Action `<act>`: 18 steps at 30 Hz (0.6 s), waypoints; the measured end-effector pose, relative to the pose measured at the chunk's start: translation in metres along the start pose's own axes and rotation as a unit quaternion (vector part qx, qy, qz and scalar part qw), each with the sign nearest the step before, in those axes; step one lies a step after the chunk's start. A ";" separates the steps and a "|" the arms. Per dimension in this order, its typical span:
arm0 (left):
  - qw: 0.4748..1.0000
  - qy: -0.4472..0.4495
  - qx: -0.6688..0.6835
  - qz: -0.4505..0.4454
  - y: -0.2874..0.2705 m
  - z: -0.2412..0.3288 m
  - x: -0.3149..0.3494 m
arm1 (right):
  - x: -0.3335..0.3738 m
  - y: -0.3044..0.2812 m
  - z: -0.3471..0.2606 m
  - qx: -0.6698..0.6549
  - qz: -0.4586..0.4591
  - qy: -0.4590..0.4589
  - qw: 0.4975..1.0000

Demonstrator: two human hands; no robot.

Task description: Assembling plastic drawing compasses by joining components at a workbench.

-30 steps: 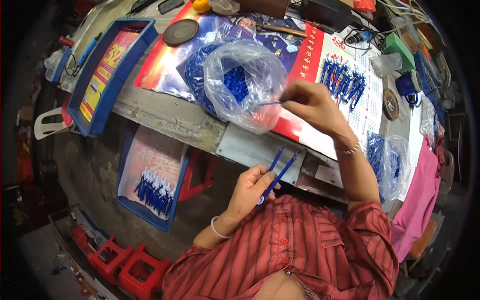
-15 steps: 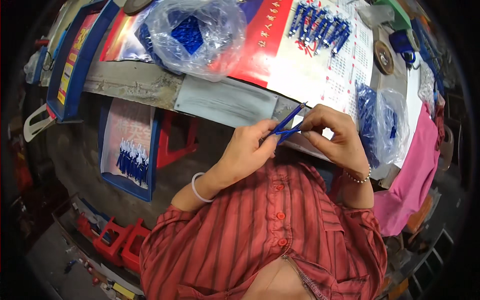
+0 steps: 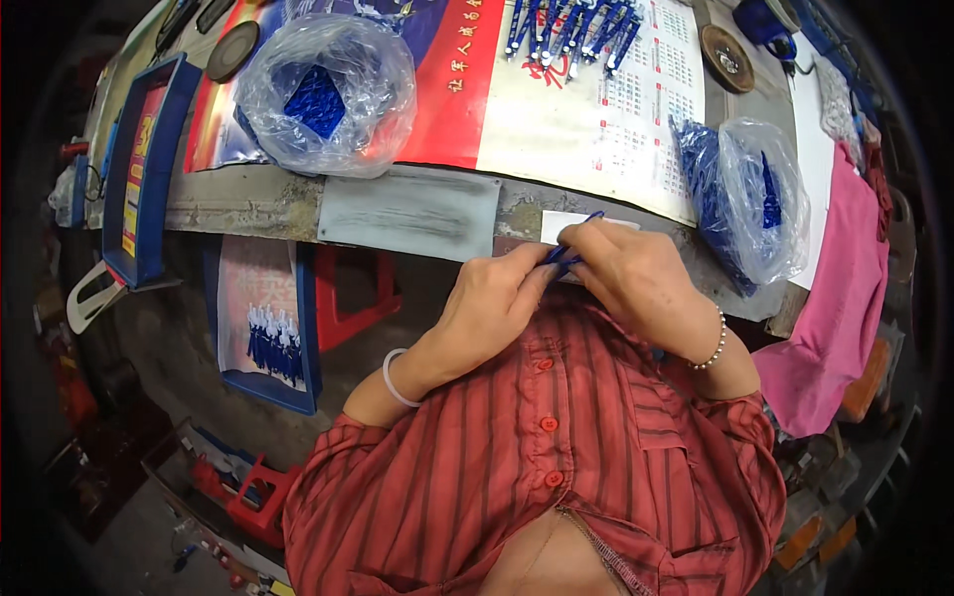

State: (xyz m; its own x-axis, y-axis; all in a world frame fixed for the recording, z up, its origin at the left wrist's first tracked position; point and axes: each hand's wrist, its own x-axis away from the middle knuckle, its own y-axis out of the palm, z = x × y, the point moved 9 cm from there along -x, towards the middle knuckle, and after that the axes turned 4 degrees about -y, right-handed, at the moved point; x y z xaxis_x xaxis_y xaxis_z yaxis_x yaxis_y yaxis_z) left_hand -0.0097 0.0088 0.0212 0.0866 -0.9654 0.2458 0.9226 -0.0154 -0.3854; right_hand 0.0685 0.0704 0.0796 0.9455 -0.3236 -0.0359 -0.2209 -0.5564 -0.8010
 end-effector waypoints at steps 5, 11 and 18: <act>0.998 -0.021 0.052 0.011 0.002 -0.004 -0.004 | 0.004 0.005 -0.002 0.031 0.013 0.010 0.999; 0.961 -0.104 0.257 -0.019 0.011 -0.019 -0.005 | 0.020 -0.010 0.021 -0.121 0.087 0.098 0.984; 0.941 -0.072 0.328 0.032 0.016 -0.021 -0.007 | 0.035 0.023 0.046 -0.553 0.187 0.248 0.773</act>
State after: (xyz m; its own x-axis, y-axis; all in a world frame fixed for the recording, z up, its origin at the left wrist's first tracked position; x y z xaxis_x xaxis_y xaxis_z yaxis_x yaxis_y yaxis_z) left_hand -0.0034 0.0101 -0.0054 0.1556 -0.9133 0.3764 0.9432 0.2506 0.2182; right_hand 0.1075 0.0811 0.0326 0.6184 -0.7213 0.3120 -0.7856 -0.5781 0.2207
